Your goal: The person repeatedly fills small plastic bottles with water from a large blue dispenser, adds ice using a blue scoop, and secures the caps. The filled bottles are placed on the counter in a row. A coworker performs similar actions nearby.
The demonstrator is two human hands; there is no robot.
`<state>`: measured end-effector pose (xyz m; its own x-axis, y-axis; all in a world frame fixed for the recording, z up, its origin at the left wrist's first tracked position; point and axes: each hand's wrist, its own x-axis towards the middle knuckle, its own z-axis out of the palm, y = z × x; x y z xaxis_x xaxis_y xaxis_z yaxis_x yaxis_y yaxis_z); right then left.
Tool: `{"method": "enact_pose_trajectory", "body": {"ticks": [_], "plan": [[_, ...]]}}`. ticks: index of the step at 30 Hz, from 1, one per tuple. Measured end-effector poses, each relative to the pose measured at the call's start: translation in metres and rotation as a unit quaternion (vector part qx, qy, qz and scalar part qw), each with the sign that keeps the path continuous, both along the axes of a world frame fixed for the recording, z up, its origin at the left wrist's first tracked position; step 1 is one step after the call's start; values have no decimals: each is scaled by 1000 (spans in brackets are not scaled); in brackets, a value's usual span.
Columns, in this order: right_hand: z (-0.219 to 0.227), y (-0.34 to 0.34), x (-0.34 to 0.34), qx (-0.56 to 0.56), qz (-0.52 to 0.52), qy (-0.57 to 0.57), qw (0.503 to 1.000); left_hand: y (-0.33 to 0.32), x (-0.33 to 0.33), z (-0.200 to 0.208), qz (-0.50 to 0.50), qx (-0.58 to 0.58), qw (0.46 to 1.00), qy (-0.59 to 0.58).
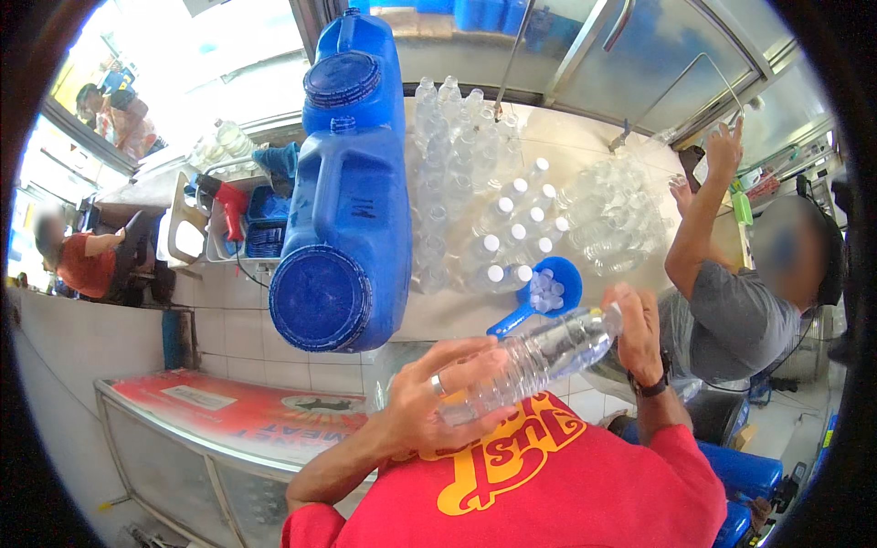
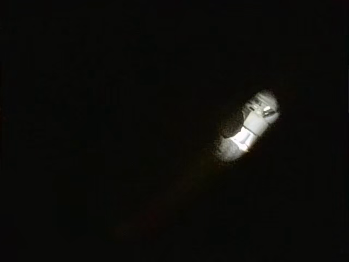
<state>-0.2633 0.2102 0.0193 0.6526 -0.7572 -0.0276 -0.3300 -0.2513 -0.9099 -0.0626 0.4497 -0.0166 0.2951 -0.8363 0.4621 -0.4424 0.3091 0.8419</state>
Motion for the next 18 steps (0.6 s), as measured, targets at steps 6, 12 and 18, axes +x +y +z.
{"method": "enact_pose_trajectory", "body": {"ticks": [6, 12, 18], "plan": [[16, -37, 44, -165, 72, -78, 981, -34, -2, -30, 83, -121, 953, -267], [45, -72, 115, -351, 93, -112, 925, -58, -1, -46, 150, -10, 974, -168], [7, -133, 179, -509, 137, -54, 848, -9, -13, -68, 173, 176, 967, -68]]}}
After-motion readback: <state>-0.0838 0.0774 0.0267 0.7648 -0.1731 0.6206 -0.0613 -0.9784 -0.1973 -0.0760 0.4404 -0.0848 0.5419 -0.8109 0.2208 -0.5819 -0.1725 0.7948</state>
